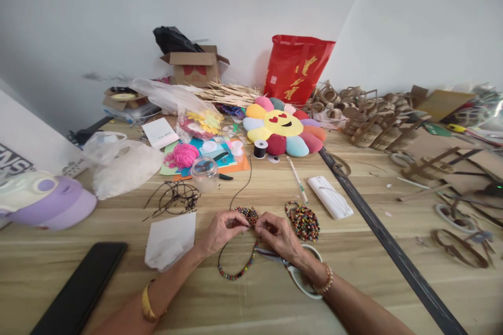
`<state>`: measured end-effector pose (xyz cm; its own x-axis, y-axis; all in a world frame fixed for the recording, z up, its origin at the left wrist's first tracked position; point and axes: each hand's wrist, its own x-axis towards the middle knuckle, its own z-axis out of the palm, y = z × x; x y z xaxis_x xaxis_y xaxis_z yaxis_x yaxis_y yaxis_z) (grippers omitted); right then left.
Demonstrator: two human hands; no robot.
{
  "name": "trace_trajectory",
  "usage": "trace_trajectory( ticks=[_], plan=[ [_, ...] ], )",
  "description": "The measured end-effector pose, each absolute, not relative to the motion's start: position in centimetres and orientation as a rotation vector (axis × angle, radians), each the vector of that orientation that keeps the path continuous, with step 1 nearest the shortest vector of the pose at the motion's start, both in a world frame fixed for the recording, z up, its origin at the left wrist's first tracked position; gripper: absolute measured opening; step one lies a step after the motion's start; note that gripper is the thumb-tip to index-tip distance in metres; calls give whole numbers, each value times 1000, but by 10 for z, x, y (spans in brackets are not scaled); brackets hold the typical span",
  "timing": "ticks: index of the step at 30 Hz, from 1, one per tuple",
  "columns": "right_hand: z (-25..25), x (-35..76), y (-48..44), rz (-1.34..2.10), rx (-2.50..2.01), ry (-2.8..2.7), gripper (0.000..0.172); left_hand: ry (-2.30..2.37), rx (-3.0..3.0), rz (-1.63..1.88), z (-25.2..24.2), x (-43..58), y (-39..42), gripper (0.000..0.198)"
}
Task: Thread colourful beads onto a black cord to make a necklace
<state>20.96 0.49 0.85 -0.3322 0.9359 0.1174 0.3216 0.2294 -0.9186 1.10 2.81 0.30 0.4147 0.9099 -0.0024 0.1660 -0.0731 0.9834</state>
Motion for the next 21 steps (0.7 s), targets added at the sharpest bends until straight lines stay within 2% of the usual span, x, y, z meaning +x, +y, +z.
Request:
trace_trajectory(
  ticks=[21],
  plan=[
    [9,207,4,1199,-1113,-1811,22,982,1625,761,3,15,24,10]
  ],
)
